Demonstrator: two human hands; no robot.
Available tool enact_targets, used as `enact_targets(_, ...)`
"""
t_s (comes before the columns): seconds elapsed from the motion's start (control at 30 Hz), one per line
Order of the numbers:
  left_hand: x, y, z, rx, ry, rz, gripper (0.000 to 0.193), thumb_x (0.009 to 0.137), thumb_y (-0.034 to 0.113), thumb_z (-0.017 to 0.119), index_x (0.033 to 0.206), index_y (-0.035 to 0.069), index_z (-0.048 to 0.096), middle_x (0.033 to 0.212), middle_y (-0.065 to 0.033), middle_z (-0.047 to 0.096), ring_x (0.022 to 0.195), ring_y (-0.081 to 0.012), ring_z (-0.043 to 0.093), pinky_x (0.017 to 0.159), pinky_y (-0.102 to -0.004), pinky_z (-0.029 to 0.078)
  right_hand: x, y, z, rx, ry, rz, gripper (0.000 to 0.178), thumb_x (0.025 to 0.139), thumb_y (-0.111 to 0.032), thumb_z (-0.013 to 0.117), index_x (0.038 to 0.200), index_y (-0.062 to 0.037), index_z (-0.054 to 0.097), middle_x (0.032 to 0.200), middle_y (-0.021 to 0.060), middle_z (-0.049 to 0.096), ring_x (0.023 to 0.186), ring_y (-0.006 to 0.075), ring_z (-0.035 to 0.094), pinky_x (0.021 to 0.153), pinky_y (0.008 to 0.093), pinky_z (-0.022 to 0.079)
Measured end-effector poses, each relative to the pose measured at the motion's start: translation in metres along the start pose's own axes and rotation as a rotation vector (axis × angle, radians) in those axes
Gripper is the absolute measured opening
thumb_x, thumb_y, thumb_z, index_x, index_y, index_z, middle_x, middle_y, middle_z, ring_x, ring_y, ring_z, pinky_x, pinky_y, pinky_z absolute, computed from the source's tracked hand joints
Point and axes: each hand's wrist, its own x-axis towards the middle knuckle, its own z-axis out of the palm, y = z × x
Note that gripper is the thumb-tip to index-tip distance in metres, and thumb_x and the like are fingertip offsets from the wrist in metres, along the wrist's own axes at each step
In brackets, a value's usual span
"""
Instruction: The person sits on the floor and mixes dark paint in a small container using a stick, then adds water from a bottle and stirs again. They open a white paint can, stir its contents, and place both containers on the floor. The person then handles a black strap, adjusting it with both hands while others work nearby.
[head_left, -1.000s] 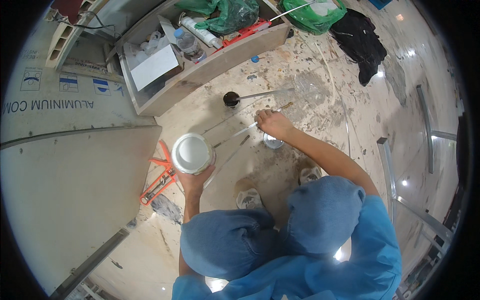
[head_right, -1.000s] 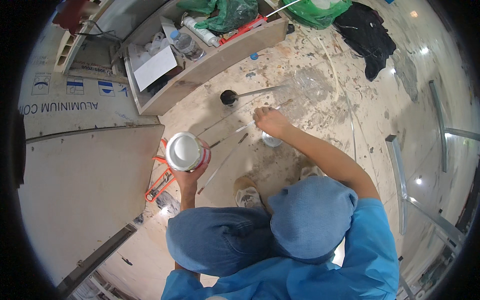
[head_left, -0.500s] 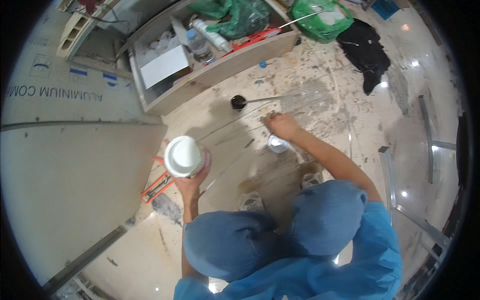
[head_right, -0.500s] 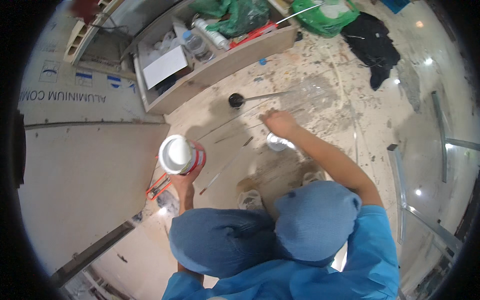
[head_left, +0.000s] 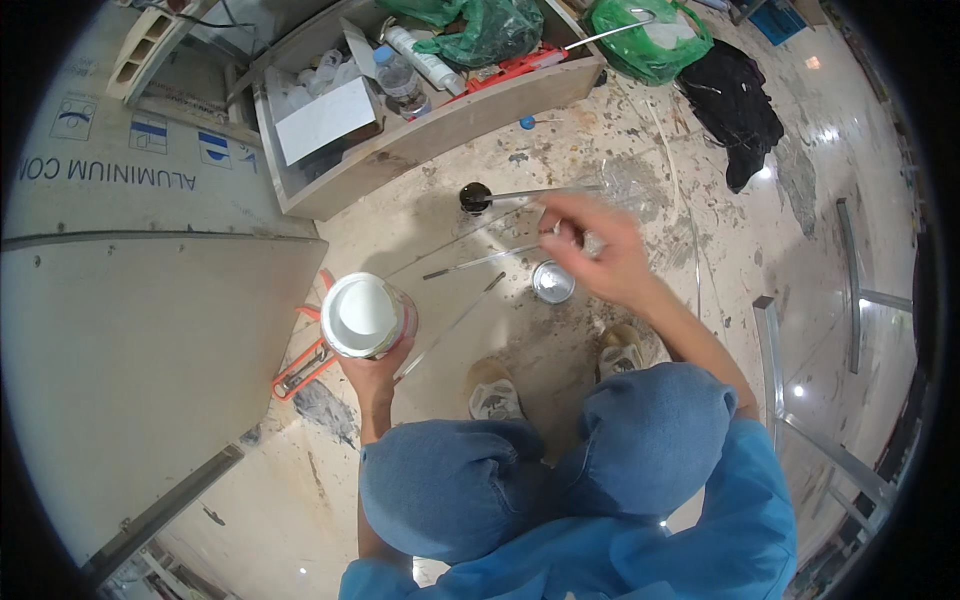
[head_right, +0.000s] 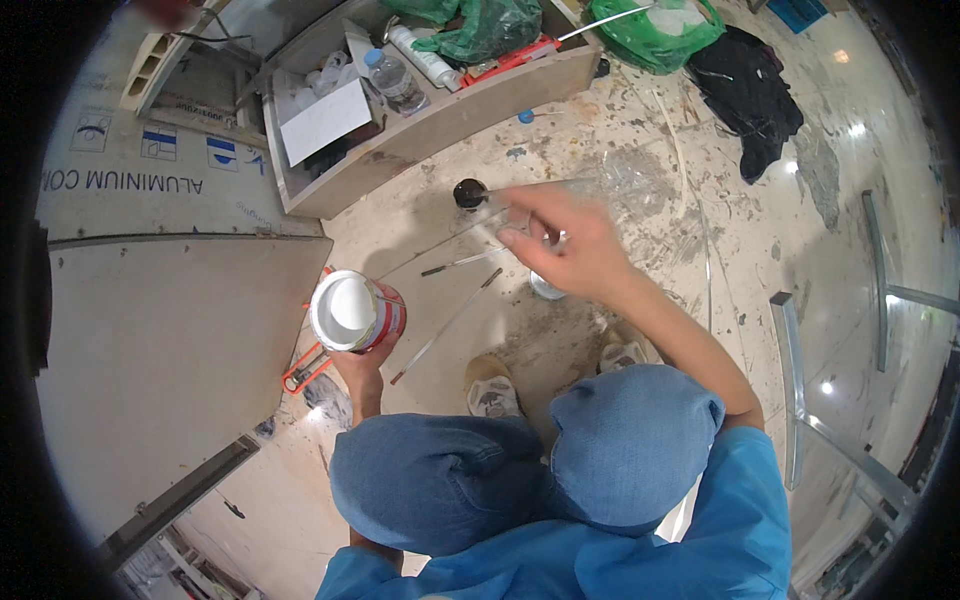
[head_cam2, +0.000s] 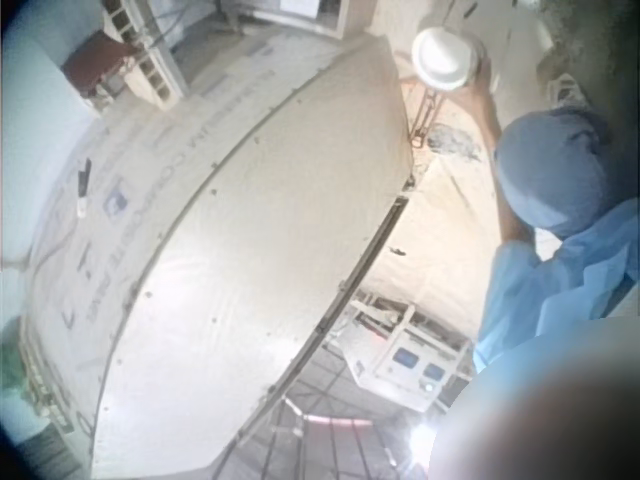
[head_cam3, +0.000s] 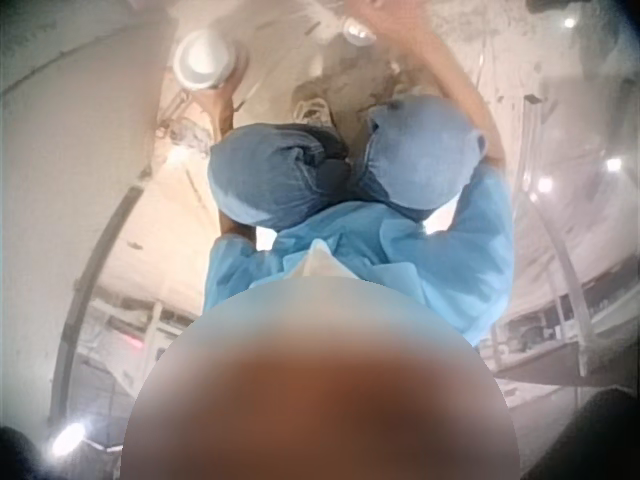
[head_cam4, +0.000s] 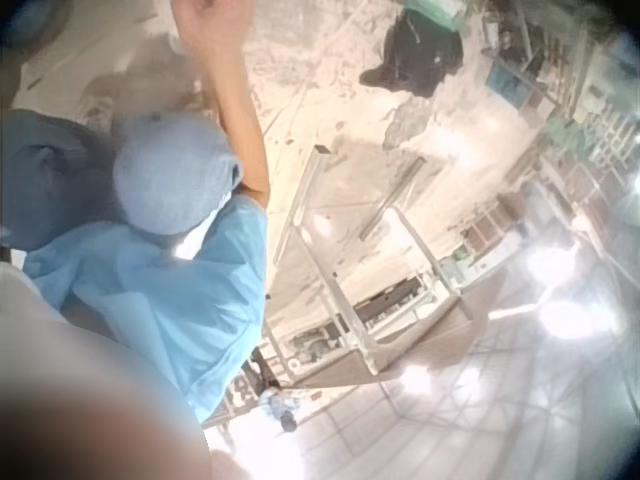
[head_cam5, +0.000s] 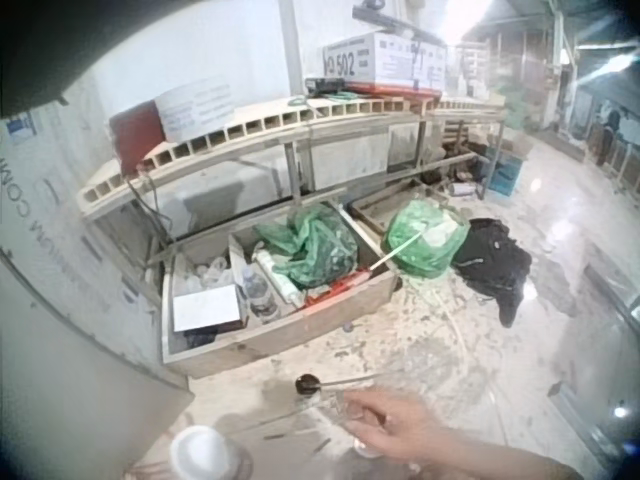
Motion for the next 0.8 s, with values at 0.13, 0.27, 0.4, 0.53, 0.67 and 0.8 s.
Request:
enact_targets(0.13, 0.002, 0.014, 0.000, -0.030, -0.020, -0.041, 0.096, 0.058, -0.003, 0.088, 0.147, 0.007, 0.054, 0.141, -0.0072, 0.063, 0.131, -0.0232, 0.059, 0.117, -0.0408, 0.044, 0.039, -0.102, -0.079, 0.198, 0.316, -0.547, 0.056, 0.088, -0.015, 0.076, 0.140, -0.0005, 0.063, 0.112, 0.0100, 0.071, 0.077, 0.0126, 0.061, 0.067, 0.0267, 0.050)
enact_targets(0.27, -0.002, 0.016, 0.003, 0.034, -0.007, -0.061, 0.097, 0.058, -0.001, 0.089, 0.147, 0.006, 0.053, 0.140, -0.0076, 0.063, 0.131, -0.0233, 0.059, 0.117, -0.0413, 0.044, 0.064, -0.142, -0.127, 0.128, 0.425, -0.748, 0.054, 0.089, -0.014, 0.076, 0.140, -0.0003, 0.063, 0.113, 0.0104, 0.071, 0.080, 0.0132, 0.062, 0.069, 0.0273, 0.050)
enact_targets(0.4, 0.013, 0.007, 0.007, 0.110, 0.014, 0.044, 0.099, 0.058, 0.000, 0.092, 0.147, 0.006, 0.050, 0.135, -0.0084, 0.064, 0.127, -0.0237, 0.062, 0.113, -0.0404, 0.047, 0.062, -0.154, -0.162, 0.031, 0.516, -0.788, 0.053, 0.090, -0.013, 0.075, 0.140, -0.0002, 0.063, 0.114, 0.0109, 0.071, 0.082, 0.0139, 0.062, 0.071, 0.0280, 0.050)
enact_targets(0.53, 0.027, 0.007, 0.016, 0.103, -0.018, 0.029, 0.099, 0.058, 0.001, 0.092, 0.147, 0.006, 0.049, 0.135, -0.0085, 0.064, 0.127, -0.0238, 0.062, 0.112, -0.0406, 0.048, 0.052, -0.153, -0.192, -0.056, 0.628, -0.741, 0.052, 0.090, -0.013, 0.074, 0.139, 0.0000, 0.063, 0.116, 0.0113, 0.071, 0.085, 0.0146, 0.062, 0.074, 0.0286, 0.050)
enact_targets(0.67, 0.061, 0.026, 0.040, 0.083, -0.083, 0.051, 0.099, 0.058, 0.001, 0.092, 0.147, 0.006, 0.049, 0.135, -0.0085, 0.064, 0.127, -0.0238, 0.062, 0.112, -0.0409, 0.048, 0.041, -0.136, -0.221, -0.038, 0.733, -0.694, 0.051, 0.091, -0.012, 0.073, 0.139, 0.0001, 0.063, 0.117, 0.0118, 0.070, 0.087, 0.0153, 0.062, 0.076, 0.0293, 0.050)
enact_targets(0.8, 0.076, 0.064, 0.056, 0.106, -0.150, 0.104, 0.099, 0.058, 0.001, 0.092, 0.147, 0.006, 0.049, 0.134, -0.0086, 0.064, 0.127, -0.0239, 0.062, 0.111, -0.0412, 0.049, 0.011, -0.148, -0.241, 0.014, 0.868, -0.608, 0.050, 0.091, -0.011, 0.072, 0.139, 0.0003, 0.063, 0.119, 0.0123, 0.070, 0.090, 0.0160, 0.062, 0.078, 0.0300, 0.051)
